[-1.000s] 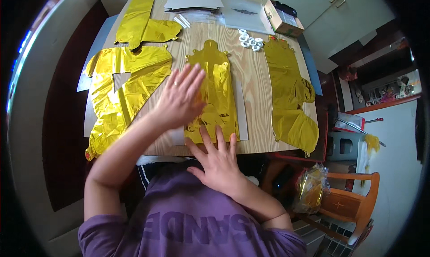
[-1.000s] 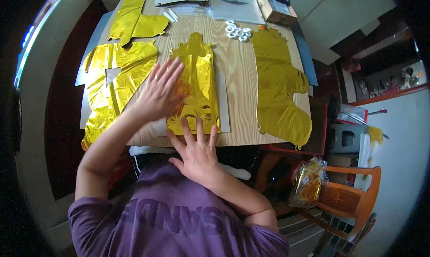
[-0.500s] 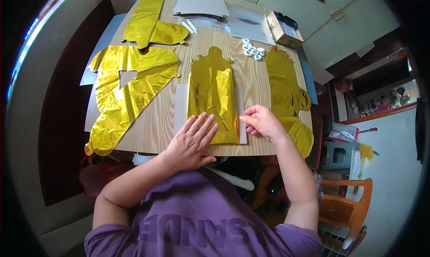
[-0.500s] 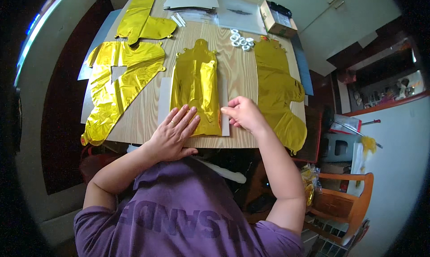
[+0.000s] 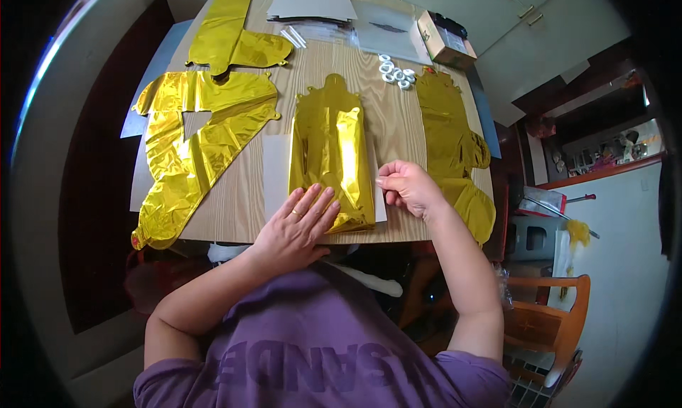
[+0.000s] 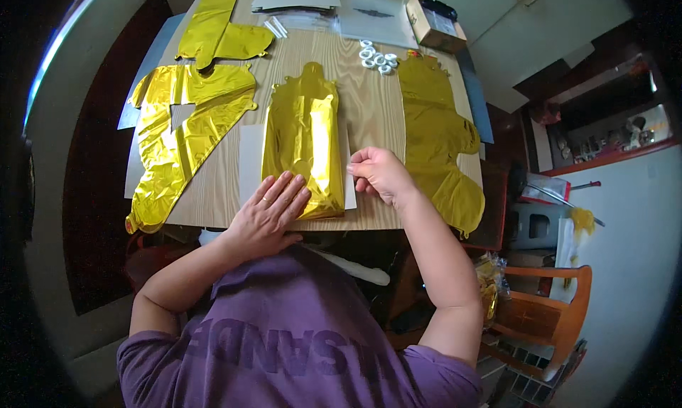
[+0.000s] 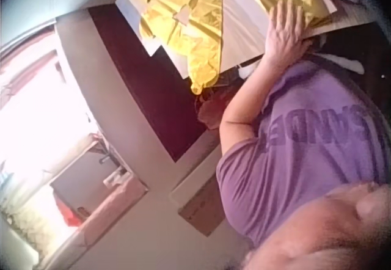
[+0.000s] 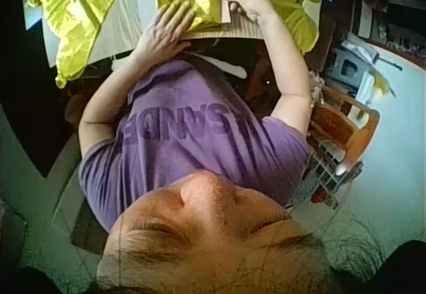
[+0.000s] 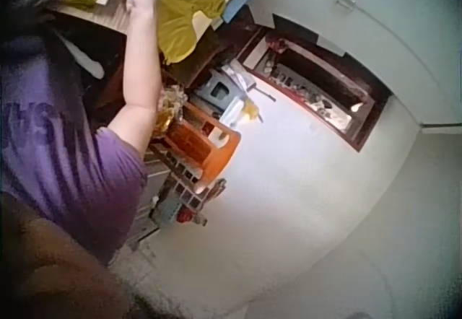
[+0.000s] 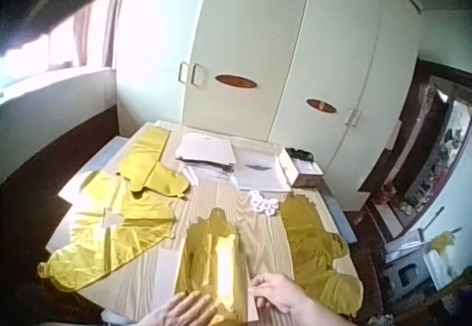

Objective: Folding gold foil balloons neatly on a wooden table.

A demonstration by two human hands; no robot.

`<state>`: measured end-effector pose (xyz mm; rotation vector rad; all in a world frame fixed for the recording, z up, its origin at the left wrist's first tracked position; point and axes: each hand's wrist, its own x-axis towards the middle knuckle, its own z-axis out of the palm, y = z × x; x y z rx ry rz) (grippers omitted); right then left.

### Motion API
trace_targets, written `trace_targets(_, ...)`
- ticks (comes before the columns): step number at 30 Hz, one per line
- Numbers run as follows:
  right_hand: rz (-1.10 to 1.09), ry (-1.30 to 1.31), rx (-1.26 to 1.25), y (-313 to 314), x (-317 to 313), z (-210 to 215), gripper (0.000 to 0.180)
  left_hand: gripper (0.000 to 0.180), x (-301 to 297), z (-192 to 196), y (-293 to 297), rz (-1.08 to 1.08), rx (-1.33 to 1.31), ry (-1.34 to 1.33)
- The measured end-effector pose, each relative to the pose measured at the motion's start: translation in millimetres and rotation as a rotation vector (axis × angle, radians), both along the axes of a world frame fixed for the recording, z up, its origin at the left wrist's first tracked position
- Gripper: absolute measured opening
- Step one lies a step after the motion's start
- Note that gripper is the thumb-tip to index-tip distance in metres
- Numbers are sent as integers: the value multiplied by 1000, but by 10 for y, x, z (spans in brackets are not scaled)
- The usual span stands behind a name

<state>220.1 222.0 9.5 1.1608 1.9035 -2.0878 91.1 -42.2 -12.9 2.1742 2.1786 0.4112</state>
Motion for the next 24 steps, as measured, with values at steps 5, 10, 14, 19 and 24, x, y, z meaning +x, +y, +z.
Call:
trace_targets(5, -7, 14, 53, 28, -23, -2, 14, 93, 9, 0, -41, 5, -8, 4)
trace_targets(10, -280, 117, 446, 454, 74, 158, 15, 88, 7, 14, -51, -19, -13, 2)
trace_targets(14, -381, 196, 627, 726, 440, 493, 13, 78, 8, -103, -158, -18, 64, 77)
trace_targets(19, -314, -16, 666, 612, 972, 787, 10, 63, -18, -147, -303, 23, 192, -133)
trace_targets(24, -223, -54, 426, 296, 1071, 443, 11, 63, -28, -35, -201, 133, 328, -274)
